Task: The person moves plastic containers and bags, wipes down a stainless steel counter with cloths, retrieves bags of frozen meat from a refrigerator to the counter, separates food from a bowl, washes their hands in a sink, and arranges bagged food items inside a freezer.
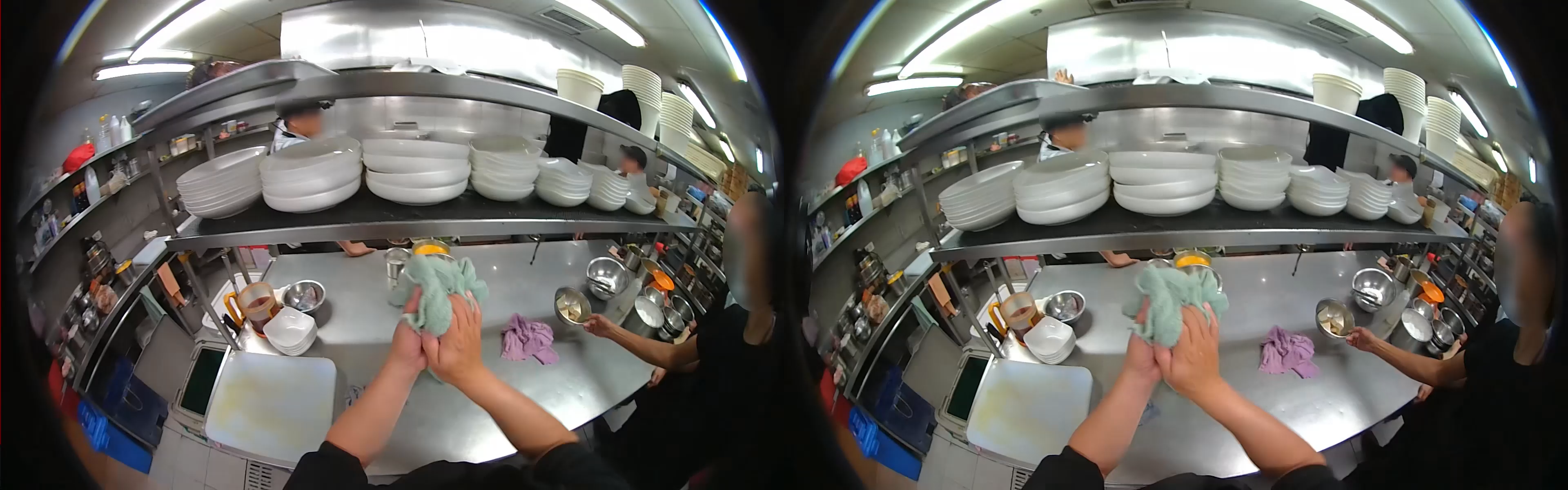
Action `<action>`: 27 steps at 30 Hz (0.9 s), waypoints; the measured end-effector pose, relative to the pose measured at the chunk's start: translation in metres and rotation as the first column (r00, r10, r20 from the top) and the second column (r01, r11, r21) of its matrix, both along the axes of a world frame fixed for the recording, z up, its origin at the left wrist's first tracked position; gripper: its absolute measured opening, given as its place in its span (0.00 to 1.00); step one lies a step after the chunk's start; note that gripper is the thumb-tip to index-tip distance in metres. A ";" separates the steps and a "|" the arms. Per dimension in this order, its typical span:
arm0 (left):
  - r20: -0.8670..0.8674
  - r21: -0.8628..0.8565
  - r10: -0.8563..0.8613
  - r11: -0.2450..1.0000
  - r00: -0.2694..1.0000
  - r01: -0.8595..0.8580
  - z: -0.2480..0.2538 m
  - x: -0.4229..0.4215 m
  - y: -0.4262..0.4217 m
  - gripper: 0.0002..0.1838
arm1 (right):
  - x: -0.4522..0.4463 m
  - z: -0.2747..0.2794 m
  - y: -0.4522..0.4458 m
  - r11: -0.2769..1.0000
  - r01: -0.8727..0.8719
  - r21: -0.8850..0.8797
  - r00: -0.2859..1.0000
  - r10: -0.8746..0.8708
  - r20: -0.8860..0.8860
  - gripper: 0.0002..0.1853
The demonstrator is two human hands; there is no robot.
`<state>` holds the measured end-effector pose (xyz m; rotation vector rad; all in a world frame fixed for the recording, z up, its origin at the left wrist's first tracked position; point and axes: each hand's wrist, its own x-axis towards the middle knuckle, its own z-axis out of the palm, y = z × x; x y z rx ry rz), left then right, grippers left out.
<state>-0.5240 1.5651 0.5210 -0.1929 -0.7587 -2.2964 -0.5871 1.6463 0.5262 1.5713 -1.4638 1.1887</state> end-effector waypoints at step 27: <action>0.298 -0.786 0.644 0.585 0.705 -0.202 -0.097 0.037 0.079 0.25 | -0.085 -0.042 0.090 0.213 -0.621 0.754 0.678 0.629 0.381 0.18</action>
